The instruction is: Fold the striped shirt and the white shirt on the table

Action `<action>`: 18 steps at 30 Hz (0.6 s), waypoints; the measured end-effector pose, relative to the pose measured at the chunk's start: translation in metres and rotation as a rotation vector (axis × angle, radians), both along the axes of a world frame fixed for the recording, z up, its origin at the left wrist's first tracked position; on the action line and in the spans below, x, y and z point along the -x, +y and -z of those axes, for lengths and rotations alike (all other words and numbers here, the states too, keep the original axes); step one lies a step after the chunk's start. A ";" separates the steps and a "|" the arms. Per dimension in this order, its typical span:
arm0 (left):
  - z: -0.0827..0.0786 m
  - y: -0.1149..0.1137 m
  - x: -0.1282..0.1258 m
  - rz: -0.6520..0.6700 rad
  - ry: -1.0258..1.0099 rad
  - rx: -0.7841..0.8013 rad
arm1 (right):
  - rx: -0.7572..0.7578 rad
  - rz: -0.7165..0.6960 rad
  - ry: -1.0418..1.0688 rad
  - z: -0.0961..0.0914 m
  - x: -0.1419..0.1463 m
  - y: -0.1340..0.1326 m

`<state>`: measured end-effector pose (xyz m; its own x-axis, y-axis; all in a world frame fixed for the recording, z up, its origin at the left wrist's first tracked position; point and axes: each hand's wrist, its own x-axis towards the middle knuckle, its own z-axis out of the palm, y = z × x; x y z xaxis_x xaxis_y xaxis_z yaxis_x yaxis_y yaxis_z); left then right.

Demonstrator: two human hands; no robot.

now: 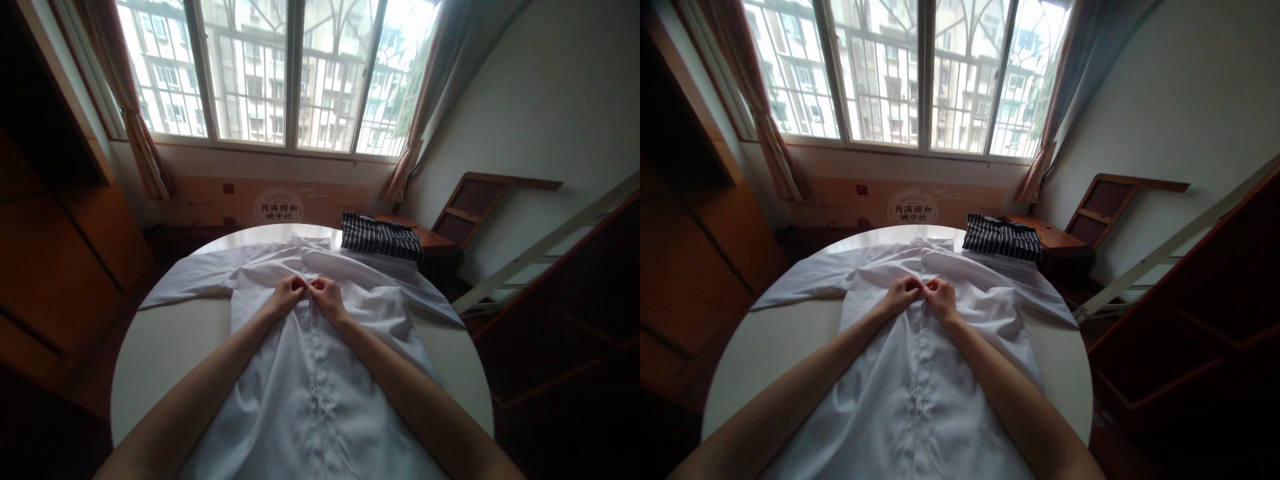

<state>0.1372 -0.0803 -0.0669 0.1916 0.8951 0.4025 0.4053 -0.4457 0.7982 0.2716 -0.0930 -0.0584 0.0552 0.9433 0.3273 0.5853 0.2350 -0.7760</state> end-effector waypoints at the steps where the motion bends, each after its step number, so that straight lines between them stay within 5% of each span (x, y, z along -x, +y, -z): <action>1: 0.001 0.001 0.000 -0.001 -0.009 0.009 | 0.004 -0.001 -0.004 0.000 0.000 0.000; 12: 0.013 0.009 0.000 -0.047 -0.136 0.056 | 0.172 -0.107 0.274 0.004 -0.003 0.006; 18: 0.012 0.009 0.002 -0.048 -0.112 0.033 | 0.135 -0.122 0.266 0.005 -0.004 0.005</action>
